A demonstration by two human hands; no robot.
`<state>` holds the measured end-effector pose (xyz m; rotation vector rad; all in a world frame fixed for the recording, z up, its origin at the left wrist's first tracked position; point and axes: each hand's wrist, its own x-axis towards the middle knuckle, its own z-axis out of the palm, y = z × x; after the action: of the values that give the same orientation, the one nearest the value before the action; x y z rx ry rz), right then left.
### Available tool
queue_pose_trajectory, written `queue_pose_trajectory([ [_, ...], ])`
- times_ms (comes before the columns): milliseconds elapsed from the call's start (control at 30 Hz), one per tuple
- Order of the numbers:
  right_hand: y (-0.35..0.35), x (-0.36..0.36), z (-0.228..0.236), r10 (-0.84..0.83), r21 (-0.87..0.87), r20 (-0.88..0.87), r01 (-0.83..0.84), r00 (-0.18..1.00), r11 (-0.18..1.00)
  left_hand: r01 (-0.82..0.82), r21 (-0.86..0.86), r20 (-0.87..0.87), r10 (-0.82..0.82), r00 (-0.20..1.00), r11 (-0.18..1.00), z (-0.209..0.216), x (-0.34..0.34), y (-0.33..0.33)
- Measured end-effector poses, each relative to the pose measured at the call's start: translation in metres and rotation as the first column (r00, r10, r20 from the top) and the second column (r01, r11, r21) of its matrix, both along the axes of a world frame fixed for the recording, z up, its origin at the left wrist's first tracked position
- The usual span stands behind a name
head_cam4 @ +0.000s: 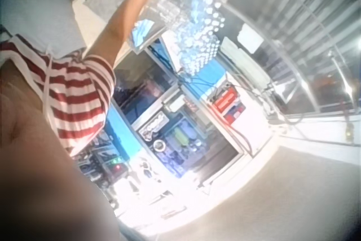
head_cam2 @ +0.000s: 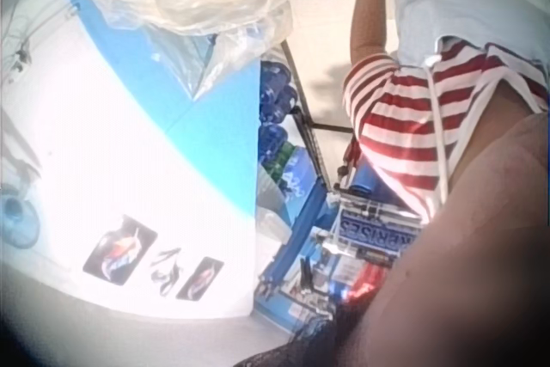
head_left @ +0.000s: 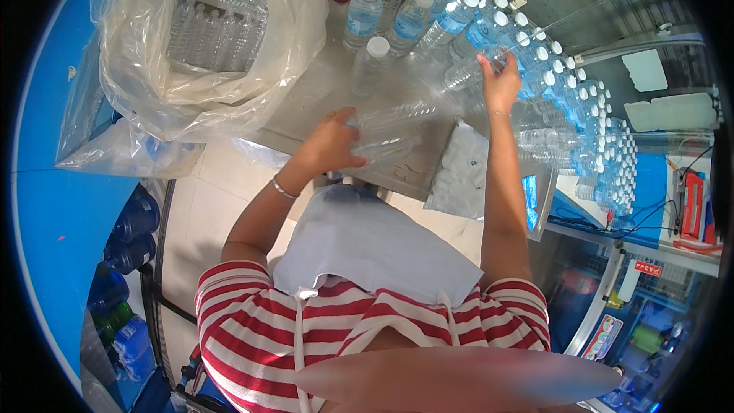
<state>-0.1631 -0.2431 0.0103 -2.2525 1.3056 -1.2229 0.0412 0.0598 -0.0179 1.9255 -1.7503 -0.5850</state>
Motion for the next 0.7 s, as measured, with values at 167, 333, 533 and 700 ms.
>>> queue_pose_trajectory([
  [167,0.029,0.011,0.020,-0.154,-0.328,-0.035,0.134,0.987,0.935,-0.107,-0.013,-0.457,0.089,0.885,0.994,0.010,-0.010,-0.018],
  [333,0.120,0.029,0.027,0.293,0.134,0.093,-0.304,0.951,0.943,-0.100,0.075,-0.996,0.070,-0.051,0.992,0.024,-0.011,-0.029],
  [533,0.165,0.051,0.007,0.446,0.671,0.272,-0.500,0.853,0.548,-0.168,0.029,-0.946,0.081,0.313,0.985,0.011,-0.015,-0.034],
  [700,0.153,0.050,-0.007,0.449,0.767,0.345,-0.523,0.824,0.371,-0.177,0.060,-0.874,0.137,0.466,0.982,0.004,-0.008,-0.028],
])
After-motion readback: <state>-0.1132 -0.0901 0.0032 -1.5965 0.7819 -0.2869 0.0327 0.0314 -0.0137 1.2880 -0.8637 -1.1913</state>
